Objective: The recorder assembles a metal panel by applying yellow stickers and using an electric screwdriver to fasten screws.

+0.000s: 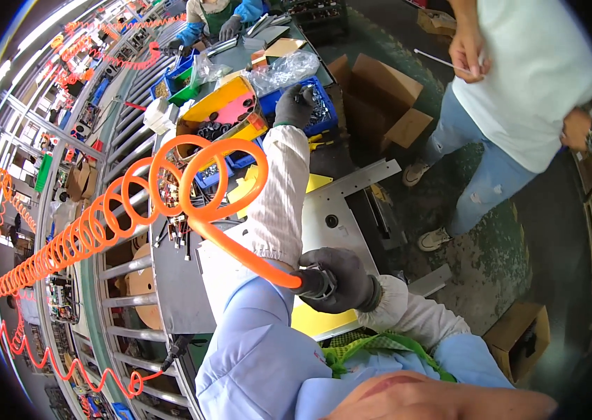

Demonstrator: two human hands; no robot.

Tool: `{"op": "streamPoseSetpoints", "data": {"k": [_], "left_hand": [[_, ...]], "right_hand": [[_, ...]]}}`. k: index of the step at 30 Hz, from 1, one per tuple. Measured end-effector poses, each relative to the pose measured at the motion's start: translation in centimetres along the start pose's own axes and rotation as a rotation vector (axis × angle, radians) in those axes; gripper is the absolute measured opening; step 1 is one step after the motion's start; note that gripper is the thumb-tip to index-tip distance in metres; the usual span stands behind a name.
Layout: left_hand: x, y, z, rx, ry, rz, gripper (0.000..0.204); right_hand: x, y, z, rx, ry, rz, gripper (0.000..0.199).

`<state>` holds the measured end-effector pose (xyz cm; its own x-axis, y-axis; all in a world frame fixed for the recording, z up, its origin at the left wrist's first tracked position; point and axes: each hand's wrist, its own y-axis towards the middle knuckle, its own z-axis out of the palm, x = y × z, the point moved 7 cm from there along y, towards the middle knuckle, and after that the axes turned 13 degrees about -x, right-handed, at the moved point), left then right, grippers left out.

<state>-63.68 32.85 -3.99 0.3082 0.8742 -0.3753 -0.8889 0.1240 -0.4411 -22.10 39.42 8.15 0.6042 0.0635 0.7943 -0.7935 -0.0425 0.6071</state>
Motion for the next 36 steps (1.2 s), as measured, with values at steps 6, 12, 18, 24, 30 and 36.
{"op": "streamPoseSetpoints", "data": {"k": [6,12,18,24,30,36], "left_hand": [[0.1,-4.2,0.9,0.131,0.181,0.051,0.014],[-0.2,-16.1,-1.4,0.431,0.09,-0.178,0.026],[0.8,-29.4,-7.1,0.19,0.323,-0.069,0.024],[2.3,-39.1,-11.2,0.149,0.384,-0.071,0.028],[3.2,-43.7,-14.2,0.152,0.351,-0.033,0.02],[6.5,-45.9,-16.5,0.191,0.315,-0.045,0.03]], "right_hand": [[0.6,-0.1,-0.1,-0.005,-0.076,0.058,0.037],[3.5,0.5,0.3,-0.025,0.041,0.16,0.029],[0.0,-1.6,1.2,-0.249,0.987,0.955,0.028],[6.3,1.1,-0.8,-0.101,0.378,0.235,0.032],[9.4,2.3,0.0,-0.295,0.272,-0.004,0.043],[7.9,-0.1,1.1,-0.172,1.004,0.307,0.04]]}}
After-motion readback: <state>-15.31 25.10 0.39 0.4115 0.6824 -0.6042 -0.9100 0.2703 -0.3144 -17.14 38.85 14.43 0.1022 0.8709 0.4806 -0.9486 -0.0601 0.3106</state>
